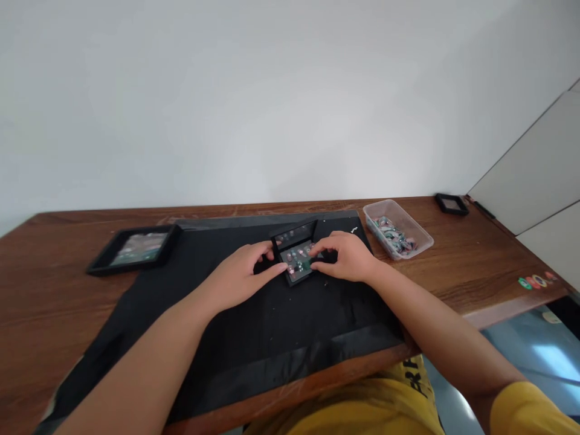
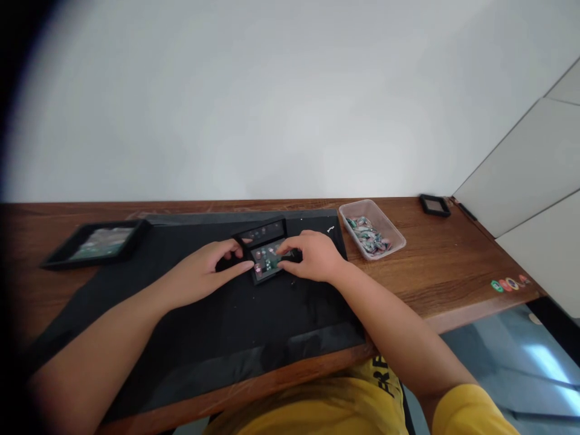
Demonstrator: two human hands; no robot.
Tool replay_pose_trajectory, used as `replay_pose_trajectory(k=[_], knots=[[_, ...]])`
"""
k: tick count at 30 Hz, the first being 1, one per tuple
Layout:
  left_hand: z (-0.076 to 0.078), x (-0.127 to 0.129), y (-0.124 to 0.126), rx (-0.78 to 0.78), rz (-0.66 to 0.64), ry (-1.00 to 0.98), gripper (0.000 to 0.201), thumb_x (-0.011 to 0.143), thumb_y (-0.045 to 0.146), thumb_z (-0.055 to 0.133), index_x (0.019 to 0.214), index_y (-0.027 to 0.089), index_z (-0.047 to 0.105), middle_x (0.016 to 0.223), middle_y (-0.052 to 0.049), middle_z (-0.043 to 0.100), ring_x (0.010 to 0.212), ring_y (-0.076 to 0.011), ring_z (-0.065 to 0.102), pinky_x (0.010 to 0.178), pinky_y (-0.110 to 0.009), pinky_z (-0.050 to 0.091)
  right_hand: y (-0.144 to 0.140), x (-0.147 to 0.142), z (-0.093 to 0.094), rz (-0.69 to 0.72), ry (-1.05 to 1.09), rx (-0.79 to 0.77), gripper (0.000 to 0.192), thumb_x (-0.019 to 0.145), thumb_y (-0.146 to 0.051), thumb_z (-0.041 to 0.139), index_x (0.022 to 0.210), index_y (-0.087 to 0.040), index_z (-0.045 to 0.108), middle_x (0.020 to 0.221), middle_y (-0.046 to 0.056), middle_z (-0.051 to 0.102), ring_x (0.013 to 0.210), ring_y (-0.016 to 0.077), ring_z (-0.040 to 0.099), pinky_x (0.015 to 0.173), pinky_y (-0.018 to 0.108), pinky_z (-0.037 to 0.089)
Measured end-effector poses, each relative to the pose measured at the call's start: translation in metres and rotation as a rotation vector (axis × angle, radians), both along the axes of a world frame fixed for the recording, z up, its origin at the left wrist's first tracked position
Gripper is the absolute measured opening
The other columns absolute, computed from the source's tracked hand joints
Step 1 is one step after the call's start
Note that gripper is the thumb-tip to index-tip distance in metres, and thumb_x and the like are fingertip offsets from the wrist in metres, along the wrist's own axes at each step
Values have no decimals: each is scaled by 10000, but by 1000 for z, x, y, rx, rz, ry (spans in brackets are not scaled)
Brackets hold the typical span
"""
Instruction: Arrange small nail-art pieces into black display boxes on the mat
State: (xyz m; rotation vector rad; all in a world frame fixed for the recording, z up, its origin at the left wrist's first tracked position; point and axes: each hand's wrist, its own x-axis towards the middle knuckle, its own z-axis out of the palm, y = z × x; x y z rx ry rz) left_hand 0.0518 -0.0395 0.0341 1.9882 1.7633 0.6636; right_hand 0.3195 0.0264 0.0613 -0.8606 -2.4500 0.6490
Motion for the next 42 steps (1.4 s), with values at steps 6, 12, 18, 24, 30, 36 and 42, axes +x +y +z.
replay_pose_trajectory(k=[6,12,18,24,30,36,42], knots=[[-1,-1,1,22,-6,-10,568,864,760,555,1039,239,699,948,-85,722,864,-284,663,776,-395,557,0,-2,0,28,-84,49,147,867,-196,855,1006,-226,816,1001,44,845,886,215,668,824,334,467],[-3,-2,5,-4,-8,-5,567,874,750,546,1030,229,706,958,-82,735,861,-274,670,766,-386,563,1,-3,-1,34,-101,45,100,906,-151,805,970,-223,830,947,35,839,831,202,668,808,332,446],[-6,-3,5,7,-12,-14,578,879,737,547,1084,219,699,980,-91,737,896,-282,679,806,-400,568,-4,-7,-2,91,-84,123,106,962,-267,786,1022,-197,838,932,64,783,850,190,653,842,331,451],[-4,-3,4,6,-8,-10,578,873,740,560,1081,220,707,979,-90,739,877,-283,679,780,-396,573,-7,-9,-3,42,-155,143,156,945,-351,820,987,-206,855,950,69,754,871,205,622,851,352,448],[-5,-3,3,12,-1,-5,570,875,739,568,1074,225,711,979,-91,738,874,-281,679,771,-395,573,-7,-10,-3,-32,-153,67,110,958,-301,806,922,-202,839,955,70,775,888,214,618,858,366,447],[-5,-2,3,40,-22,-9,553,885,744,568,1049,236,715,966,-82,739,862,-276,676,784,-399,572,-9,-8,-1,-62,10,-8,106,1009,-208,697,915,-196,746,917,51,759,894,199,623,849,333,455],[-6,-3,3,21,-7,-3,588,884,753,553,1099,229,708,999,-96,742,889,-290,683,773,-398,566,-6,-6,-4,-11,169,-212,135,1031,-225,611,931,-191,694,854,10,698,779,152,600,749,272,463]])
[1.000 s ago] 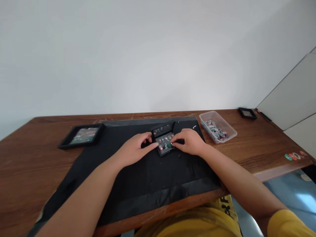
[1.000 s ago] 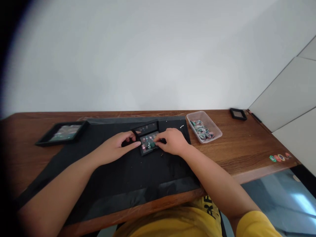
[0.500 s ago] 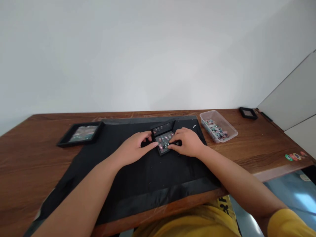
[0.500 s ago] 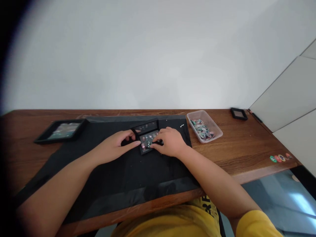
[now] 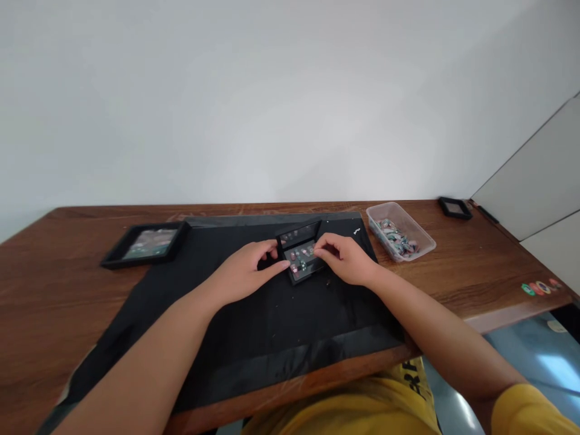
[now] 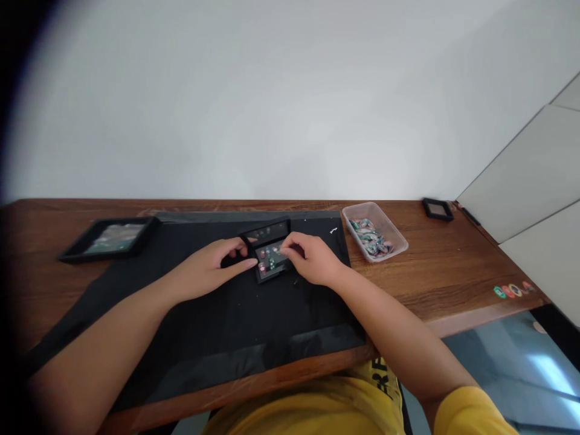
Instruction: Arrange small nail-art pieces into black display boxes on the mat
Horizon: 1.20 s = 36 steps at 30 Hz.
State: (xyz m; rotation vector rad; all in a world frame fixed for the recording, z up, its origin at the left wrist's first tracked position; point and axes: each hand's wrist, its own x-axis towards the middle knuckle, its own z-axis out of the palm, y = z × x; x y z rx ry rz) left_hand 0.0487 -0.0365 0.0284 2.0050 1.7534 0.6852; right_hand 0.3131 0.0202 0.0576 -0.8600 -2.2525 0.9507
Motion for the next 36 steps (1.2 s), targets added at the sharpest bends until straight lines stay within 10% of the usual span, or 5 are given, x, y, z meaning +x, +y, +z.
replay_pose_trajectory(k=[36], knots=[[7,2,-4,-39,9,7,624,774,821,620,992,238,671,989,-92,720,912,-307,682,798,-419,559,0,9,12,135,-221,296,276,945,-157,760,1221,-166,771,984,83,772,969,230,677,917,372,514]])
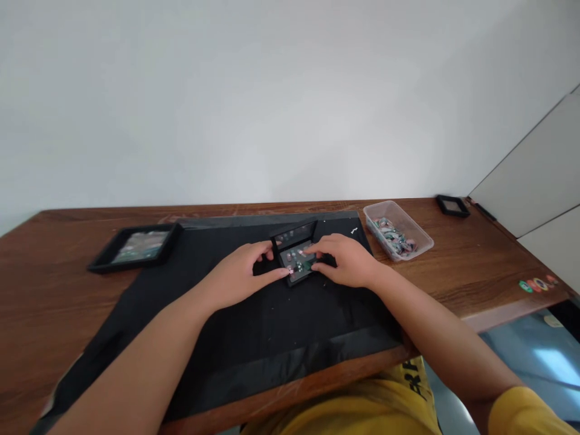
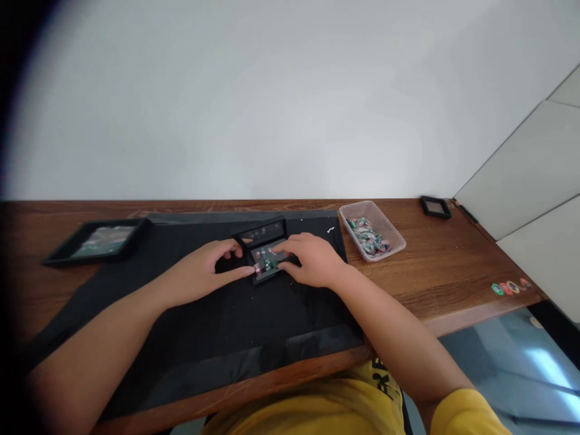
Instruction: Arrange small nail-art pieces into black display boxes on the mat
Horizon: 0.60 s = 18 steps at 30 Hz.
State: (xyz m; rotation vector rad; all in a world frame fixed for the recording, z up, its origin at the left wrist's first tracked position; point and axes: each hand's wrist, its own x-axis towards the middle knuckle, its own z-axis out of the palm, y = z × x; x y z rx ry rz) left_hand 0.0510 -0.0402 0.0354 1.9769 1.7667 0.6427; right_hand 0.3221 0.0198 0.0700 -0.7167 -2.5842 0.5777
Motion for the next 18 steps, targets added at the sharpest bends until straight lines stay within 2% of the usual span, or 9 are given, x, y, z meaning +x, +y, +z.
replay_pose_trajectory(k=[2,4,6,8,10,12,16,18], knots=[[0,0,0,-3,-3,-1,631,761,827,632,991,241,672,992,-89,720,923,-310,684,808,-421,557,1,9,12,-34,32,95,213,970,-215,738,1177,-193,785,991,79,787,938,230,678,898,376,503],[0,0,0,-6,1,-3,646,748,839,640,994,242,675,992,-87,720,921,-309,682,809,-423,555,5,24,26,-138,110,202,182,1003,-269,687,1142,-215,792,971,68,794,909,226,686,890,380,495],[0,0,0,-13,9,-5,663,748,849,634,1011,243,682,999,-87,721,912,-306,678,799,-425,555,14,45,36,-348,183,301,204,1014,-312,642,1109,-215,795,938,70,788,909,236,693,919,404,492],[0,-1,-1,-19,13,-8,668,756,856,626,1016,243,687,1011,-89,726,910,-305,673,794,-428,555,27,68,41,-594,165,321,214,985,-316,638,1072,-204,798,936,87,780,935,257,694,920,417,494],[-2,-2,-1,-17,11,-13,655,768,855,622,1003,247,688,1027,-90,734,914,-302,670,792,-429,556,41,90,41,-781,46,240,175,915,-267,673,990,-169,798,951,117,780,935,272,694,890,417,501],[-5,-5,0,-12,5,-20,629,781,845,625,981,252,686,1065,-91,747,911,-295,666,784,-424,555,53,106,37,-875,-57,122,212,827,-231,740,1016,-152,798,983,128,784,910,269,699,860,405,515],[-9,-7,2,12,-10,-32,580,809,819,623,938,255,672,1142,-95,767,902,-283,658,775,-420,549,63,117,28,-900,-216,-14,298,752,-214,789,1046,-169,805,1035,132,797,942,286,718,858,410,537],[-8,-6,3,34,-16,-40,567,848,810,581,900,252,672,1088,-96,768,868,-273,652,761,-412,544,63,114,24,-873,-274,-64,317,761,-218,788,1075,-179,805,1086,134,805,988,298,728,874,414,543]])
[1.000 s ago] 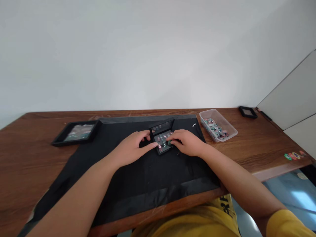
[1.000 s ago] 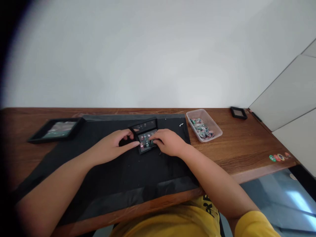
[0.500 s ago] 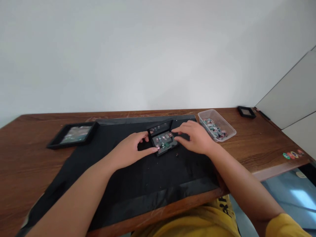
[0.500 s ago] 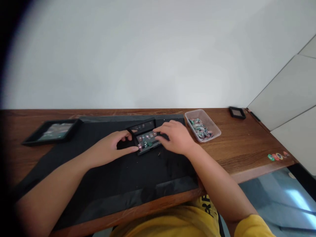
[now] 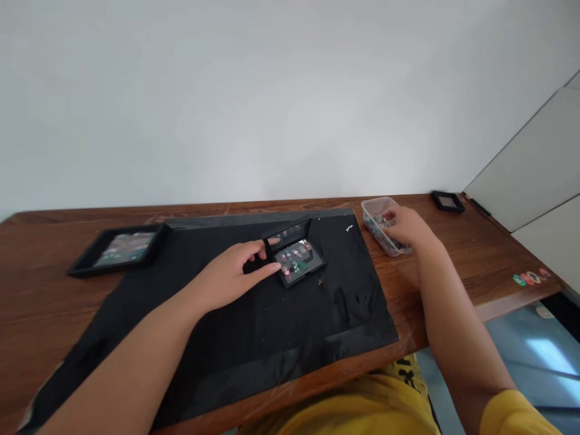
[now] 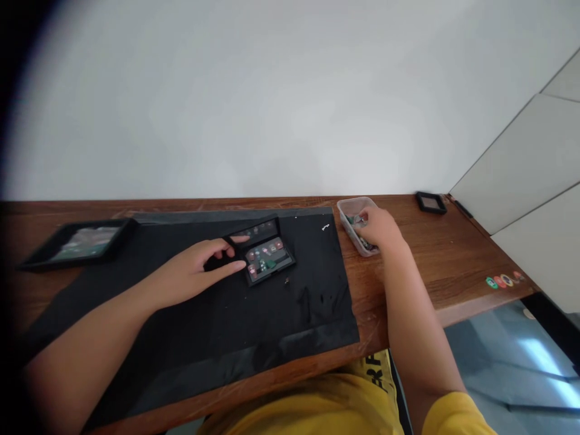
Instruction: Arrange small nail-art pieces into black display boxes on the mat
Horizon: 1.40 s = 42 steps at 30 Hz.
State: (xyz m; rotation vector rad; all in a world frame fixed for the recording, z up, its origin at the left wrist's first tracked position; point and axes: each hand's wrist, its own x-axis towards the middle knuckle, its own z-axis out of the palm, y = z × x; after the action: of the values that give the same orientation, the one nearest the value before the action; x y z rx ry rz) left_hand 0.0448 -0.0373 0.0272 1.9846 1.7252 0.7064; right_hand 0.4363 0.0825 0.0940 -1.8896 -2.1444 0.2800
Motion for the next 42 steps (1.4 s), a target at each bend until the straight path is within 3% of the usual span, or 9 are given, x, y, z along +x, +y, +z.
replay_pose_trajectory(k=[4,8,15,20,25,29,31,36,42], knots=[[7,5,0,32,-10,-3,597,940,777,458,846,249,722,904,-66,718,762,-232,618,724,-369,542,-2,-9,-5,27,-26,-102,242,833,-228,752,1066,-191,808,1122,128,816,1028,300,740,876,406,546],[11,9,0,63,7,-19,638,945,774,439,919,243,792,997,-73,700,791,-221,633,723,-337,561,-2,-13,-5,30,-62,-101,196,854,-188,713,1009,-215,831,1109,120,821,1008,301,744,842,403,544],[12,10,1,83,61,-61,576,930,730,488,970,250,803,1119,-84,743,885,-245,682,733,-338,563,-4,-8,4,-59,110,154,239,848,-229,738,1061,-202,843,957,111,822,879,265,747,849,413,560],[11,9,4,122,94,-84,592,928,758,492,989,251,790,1046,-90,800,954,-294,716,845,-414,590,-13,-20,9,24,451,313,242,856,-308,766,1063,-199,827,910,89,829,804,223,751,830,399,604],[7,9,6,180,85,-94,605,925,798,510,954,274,810,1140,-101,837,1068,-331,731,1013,-513,587,-35,-45,12,316,675,233,274,873,-350,794,1103,-203,829,1020,91,846,935,226,796,889,389,633],[5,8,7,161,77,-105,599,925,800,522,989,288,827,1155,-91,843,1120,-344,732,1060,-541,578,-55,-71,5,634,742,5,176,934,-313,750,1042,-196,827,1028,75,847,902,189,791,828,323,622],[5,8,8,146,65,-98,612,922,810,516,998,292,834,1154,-87,845,1128,-345,732,1079,-547,570,-61,-84,-4,722,685,-121,143,950,-247,736,1054,-194,818,990,57,846,815,158,767,764,284,593],[4,8,8,108,18,-84,597,930,779,522,1040,289,846,1168,-92,841,1155,-347,728,1091,-541,570,-64,-106,-24,742,518,-203,170,944,-150,757,1099,-205,801,1012,41,848,729,122,722,694,237,507],[6,9,8,84,-3,-101,556,929,733,548,1055,280,845,1197,-91,835,1182,-343,732,1106,-531,563,-62,-107,-24,695,460,-161,206,946,-137,753,1127,-218,807,1042,25,850,663,100,657,677,233,451]])
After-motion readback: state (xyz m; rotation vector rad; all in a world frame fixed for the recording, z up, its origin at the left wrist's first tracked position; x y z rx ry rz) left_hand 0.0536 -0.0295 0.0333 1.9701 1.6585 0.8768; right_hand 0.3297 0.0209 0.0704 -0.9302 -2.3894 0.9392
